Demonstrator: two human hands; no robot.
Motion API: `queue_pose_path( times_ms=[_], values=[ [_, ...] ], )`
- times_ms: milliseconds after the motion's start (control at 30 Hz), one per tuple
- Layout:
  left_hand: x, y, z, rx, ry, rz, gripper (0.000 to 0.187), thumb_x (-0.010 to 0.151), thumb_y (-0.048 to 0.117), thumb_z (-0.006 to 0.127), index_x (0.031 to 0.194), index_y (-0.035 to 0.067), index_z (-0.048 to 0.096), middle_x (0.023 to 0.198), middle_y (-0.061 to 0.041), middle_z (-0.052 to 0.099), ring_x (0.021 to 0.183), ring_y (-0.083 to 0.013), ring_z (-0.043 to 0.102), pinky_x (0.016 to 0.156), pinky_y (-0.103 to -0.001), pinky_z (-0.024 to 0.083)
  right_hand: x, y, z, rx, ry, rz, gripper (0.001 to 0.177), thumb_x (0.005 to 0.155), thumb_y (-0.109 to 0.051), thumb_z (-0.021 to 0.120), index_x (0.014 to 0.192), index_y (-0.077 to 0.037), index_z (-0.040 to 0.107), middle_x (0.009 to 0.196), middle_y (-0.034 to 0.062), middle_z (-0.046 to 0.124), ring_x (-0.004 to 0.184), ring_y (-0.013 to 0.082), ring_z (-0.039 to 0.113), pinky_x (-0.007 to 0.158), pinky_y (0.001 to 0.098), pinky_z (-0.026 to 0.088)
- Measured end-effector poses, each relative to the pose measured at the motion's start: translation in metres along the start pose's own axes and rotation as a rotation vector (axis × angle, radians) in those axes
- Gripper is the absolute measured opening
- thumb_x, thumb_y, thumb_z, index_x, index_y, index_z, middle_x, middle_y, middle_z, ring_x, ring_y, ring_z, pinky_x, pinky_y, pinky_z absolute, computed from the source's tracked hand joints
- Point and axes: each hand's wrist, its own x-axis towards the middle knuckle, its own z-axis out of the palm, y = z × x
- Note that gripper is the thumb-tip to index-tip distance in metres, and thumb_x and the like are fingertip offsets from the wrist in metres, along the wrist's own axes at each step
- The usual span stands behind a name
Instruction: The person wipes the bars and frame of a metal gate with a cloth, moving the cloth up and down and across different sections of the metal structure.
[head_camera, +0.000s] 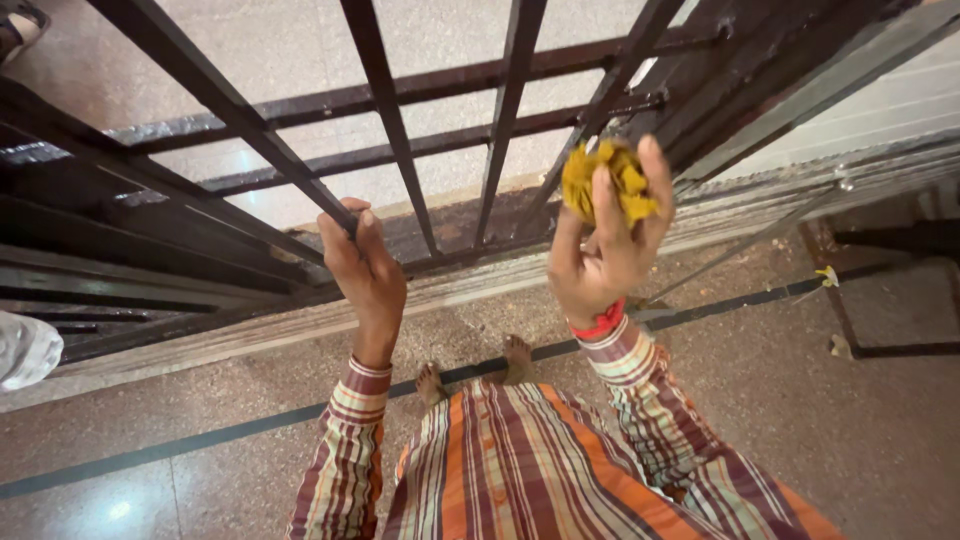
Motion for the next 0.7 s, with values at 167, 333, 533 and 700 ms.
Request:
queue_pose_path(
  times_ms=[167,333,533,700],
  values=[
    [-0.002,0.001,0.001,0.018,0.008,-0.009,0.006,0.111,0.005,0.048,0.111,0.001,0.053,0.080,0.001,0.043,0.069,-0.0085,0.040,0.061,-0.028,0.032,-0.034,0.040,0.018,-0.145,-0.071,-0.003,0.057,0.100,0.011,0.059,0.149,-0.019,0.058,0.163,0.0075,0.038,0.151,0.0291,0.042,0.117,0.0396,0.056],
    [-0.003,0.001,-0.001,0.015,0.004,-0.032,0.006,0.111,0.005,0.049,0.110,0.001,0.053,0.078,0.001,0.043,0.068,-0.0079,0.040,0.061,-0.028,0.032,-0.089,0.055,0.009,-0.176,-0.209,0.059,0.058,0.096,0.010,0.060,0.144,-0.021,0.060,0.159,0.0113,0.044,0.142,0.0307,0.054,0.114,0.0417,0.056],
    [-0.002,0.001,0.001,0.025,0.018,-0.019,0.005,0.110,0.005,0.050,0.110,0.001,0.053,0.081,0.001,0.045,0.071,-0.0084,0.042,0.063,-0.027,0.034,-0.095,0.054,0.001,-0.118,-0.055,0.184,0.043,0.099,-0.001,0.067,0.139,-0.017,0.063,0.146,0.0133,0.052,0.132,0.0307,0.060,0.098,0.0389,0.061],
    [-0.004,-0.001,0.003,0.011,0.016,-0.019,0.005,0.111,0.004,0.049,0.111,0.000,0.052,0.081,0.001,0.044,0.070,-0.0077,0.039,0.063,-0.027,0.032,-0.013,0.067,-0.029,-0.234,0.202,0.056,0.039,0.098,-0.009,0.071,0.137,-0.011,0.063,0.132,0.0103,0.054,0.124,0.0267,0.063,0.098,0.0391,0.063]
  ],
)
